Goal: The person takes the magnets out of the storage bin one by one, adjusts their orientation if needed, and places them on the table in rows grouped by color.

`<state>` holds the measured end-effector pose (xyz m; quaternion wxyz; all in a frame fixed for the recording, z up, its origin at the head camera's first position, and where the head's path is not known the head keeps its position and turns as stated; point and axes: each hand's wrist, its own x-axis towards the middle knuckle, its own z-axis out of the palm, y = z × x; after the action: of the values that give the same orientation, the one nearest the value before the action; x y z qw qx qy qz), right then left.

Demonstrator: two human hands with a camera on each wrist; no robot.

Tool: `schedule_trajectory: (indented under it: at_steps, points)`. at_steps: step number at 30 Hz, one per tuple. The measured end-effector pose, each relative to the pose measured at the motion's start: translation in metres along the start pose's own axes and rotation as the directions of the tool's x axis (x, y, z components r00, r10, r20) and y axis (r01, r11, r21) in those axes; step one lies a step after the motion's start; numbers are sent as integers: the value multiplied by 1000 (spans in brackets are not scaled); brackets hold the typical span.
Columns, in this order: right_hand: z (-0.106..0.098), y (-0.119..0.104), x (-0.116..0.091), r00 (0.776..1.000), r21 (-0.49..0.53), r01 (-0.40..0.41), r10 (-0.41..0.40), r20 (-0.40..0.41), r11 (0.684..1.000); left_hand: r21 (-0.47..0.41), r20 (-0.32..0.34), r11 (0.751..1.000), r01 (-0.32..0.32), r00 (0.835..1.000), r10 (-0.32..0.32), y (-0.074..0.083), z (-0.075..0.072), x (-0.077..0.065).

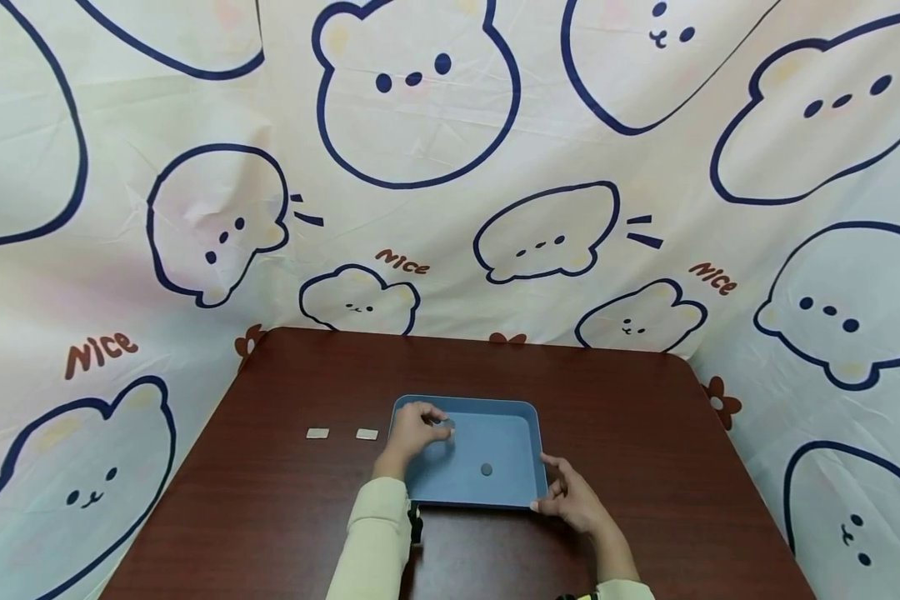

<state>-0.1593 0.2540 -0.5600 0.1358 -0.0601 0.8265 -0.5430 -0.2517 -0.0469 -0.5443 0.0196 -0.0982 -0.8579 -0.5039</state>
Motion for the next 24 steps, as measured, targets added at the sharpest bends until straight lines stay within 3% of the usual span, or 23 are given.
schedule_trajectory:
  at_steps: [9, 15, 24]
  points:
    - [1, -1, -1, 1000, 9, -2, 2, -1, 1000, 30, 13, 1000, -1, 1000, 1, 8, -9, -1]
    - [3, -1, -1, 1000, 20, -9, 9, 0, 1000, 71, 5, 997, -26, 1000, 26, 12, -16, -13]
    - [2, -4, -2, 1000, 24, -12, 12, 5, 1000, 59, -30, 996, -71, 997, 72, 14, -28, -31]
